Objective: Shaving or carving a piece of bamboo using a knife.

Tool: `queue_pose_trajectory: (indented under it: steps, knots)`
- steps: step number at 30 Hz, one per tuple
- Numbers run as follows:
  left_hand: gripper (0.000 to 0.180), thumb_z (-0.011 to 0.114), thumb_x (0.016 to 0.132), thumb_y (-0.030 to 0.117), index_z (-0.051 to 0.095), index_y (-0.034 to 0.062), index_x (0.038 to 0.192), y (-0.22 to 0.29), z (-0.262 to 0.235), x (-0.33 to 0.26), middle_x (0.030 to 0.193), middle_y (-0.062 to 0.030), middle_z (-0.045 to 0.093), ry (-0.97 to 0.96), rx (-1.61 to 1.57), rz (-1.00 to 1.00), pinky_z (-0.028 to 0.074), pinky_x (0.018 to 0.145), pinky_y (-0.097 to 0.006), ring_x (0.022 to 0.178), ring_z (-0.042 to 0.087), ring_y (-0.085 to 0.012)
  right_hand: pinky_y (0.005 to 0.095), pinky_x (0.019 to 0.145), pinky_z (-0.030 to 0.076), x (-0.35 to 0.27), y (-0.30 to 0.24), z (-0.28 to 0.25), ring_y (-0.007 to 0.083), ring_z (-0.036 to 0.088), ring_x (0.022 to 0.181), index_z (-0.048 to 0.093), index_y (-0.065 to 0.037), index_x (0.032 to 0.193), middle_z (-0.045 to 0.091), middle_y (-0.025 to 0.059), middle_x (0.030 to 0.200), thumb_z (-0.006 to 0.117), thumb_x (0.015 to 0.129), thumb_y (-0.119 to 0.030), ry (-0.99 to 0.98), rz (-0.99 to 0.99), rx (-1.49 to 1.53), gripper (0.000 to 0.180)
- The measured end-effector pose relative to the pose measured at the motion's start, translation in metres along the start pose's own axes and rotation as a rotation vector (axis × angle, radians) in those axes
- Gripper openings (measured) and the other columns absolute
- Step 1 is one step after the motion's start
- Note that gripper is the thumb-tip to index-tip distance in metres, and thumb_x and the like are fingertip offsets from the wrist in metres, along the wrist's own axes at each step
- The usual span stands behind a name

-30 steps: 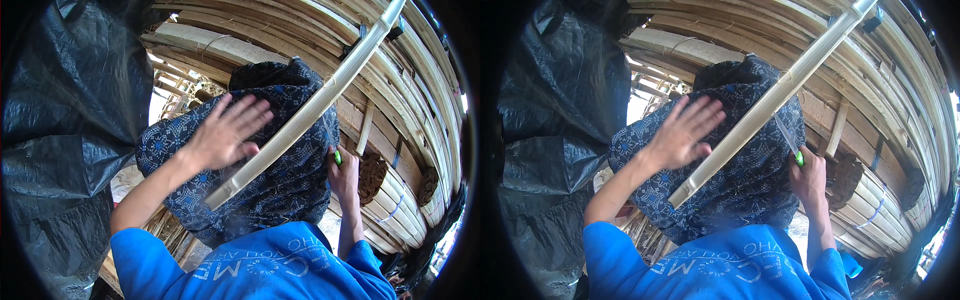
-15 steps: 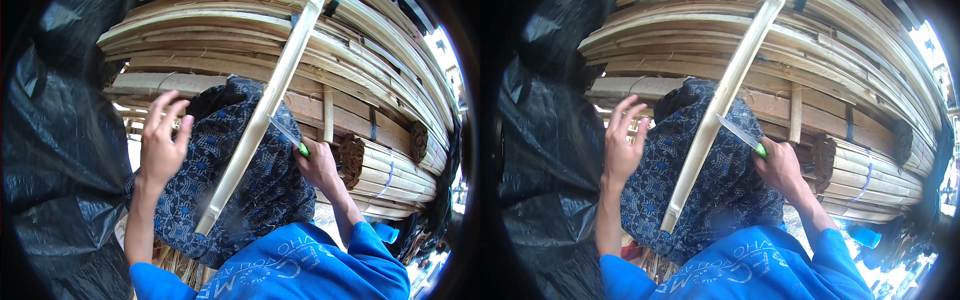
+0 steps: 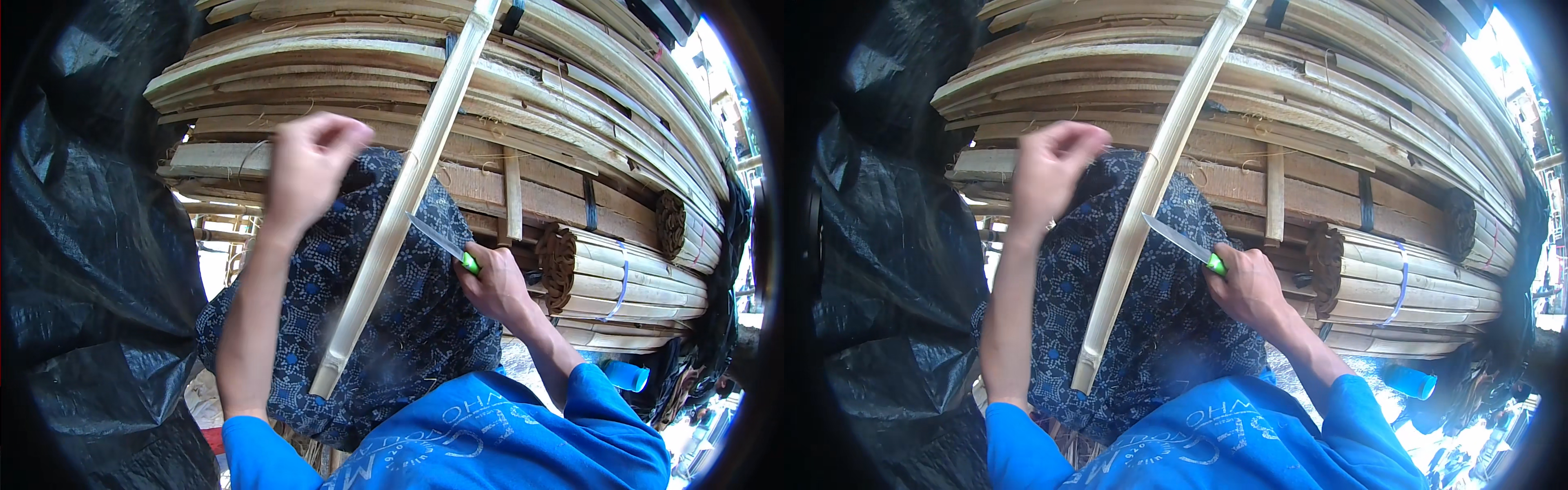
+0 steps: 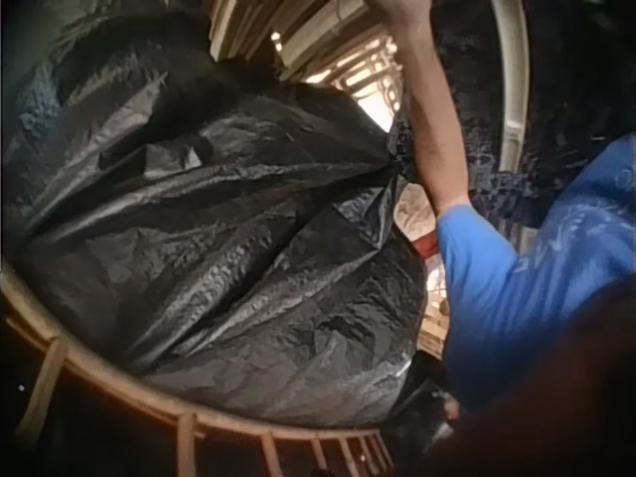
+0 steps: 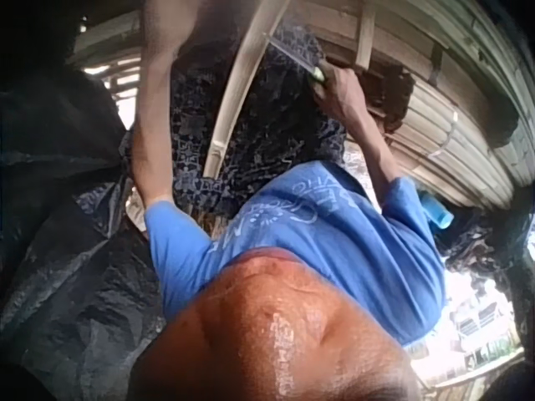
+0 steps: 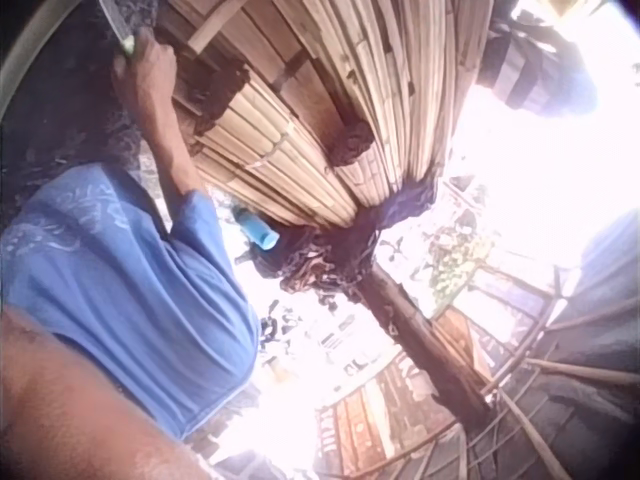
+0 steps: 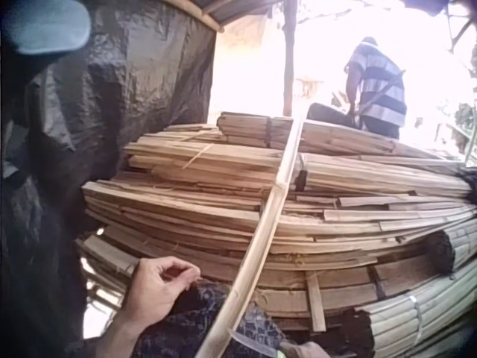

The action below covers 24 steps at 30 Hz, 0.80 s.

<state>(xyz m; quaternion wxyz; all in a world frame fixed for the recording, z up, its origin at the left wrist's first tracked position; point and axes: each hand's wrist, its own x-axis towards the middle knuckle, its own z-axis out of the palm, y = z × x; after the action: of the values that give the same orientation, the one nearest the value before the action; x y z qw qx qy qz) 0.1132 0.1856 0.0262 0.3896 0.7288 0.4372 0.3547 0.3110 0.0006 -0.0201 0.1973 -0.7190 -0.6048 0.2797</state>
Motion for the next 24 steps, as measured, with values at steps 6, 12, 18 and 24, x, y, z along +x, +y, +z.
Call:
queue_pose_trajectory:
  steps: [6, 12, 18, 24]
  knots:
    - [0.024, 0.061, 0.091, 0.012, 0.066, 0.0004, 0.112, -0.063, -0.092, 0.002, 0.098, -0.0148, 0.071, 0.486, 0.612, 0.086, 0.053, 0.08, -0.034, 0.087, 0.069, -0.0223, 0.0511, 0.062, 0.047, 0.004, 0.002, 0.003, 0.0462, 0.059, 0.069, 0.054, 0.0, 0.076, 0.058, 0.0255, 0.065, 0.062, 0.082, -0.016, -0.024, 0.011, 0.077, 0.019]
    - [0.03, 0.068, 0.089, 0.029, 0.073, 0.0016, 0.1, 0.025, 0.002, -0.01, 0.09, -0.0128, 0.073, -0.153, 0.184, 0.103, 0.052, 0.079, -0.03, 0.084, 0.069, -0.0188, 0.0509, 0.062, 0.046, 0.002, 0.002, 0.005, 0.046, 0.059, 0.068, 0.054, 0.0, 0.077, 0.057, 0.0252, 0.064, 0.062, 0.082, -0.016, -0.019, -0.013, 0.05, 0.018]
    - [0.024, 0.07, 0.088, 0.025, 0.073, 0.0014, 0.093, 0.013, 0.015, 0.006, 0.081, -0.007, 0.072, -0.205, 0.124, -0.006, 0.051, 0.071, -0.027, 0.075, 0.065, -0.0107, 0.0523, 0.062, 0.046, -0.011, 0.003, 0.009, 0.0459, 0.058, 0.068, 0.053, -0.002, 0.077, 0.057, 0.0242, 0.064, 0.062, 0.082, -0.017, -0.001, -0.009, 0.045, 0.018]
    - [0.019, 0.063, 0.092, 0.018, 0.07, 0.0, 0.093, -0.041, -0.069, 0.007, 0.079, -0.0094, 0.072, 0.334, 0.376, 0.043, 0.05, 0.062, -0.027, 0.07, 0.068, -0.0129, 0.0525, 0.061, 0.045, -0.005, 0.003, 0.007, 0.046, 0.058, 0.067, 0.053, -0.001, 0.075, 0.057, 0.0244, 0.063, 0.062, 0.082, -0.016, -0.01, -0.02, 0.071, 0.018]
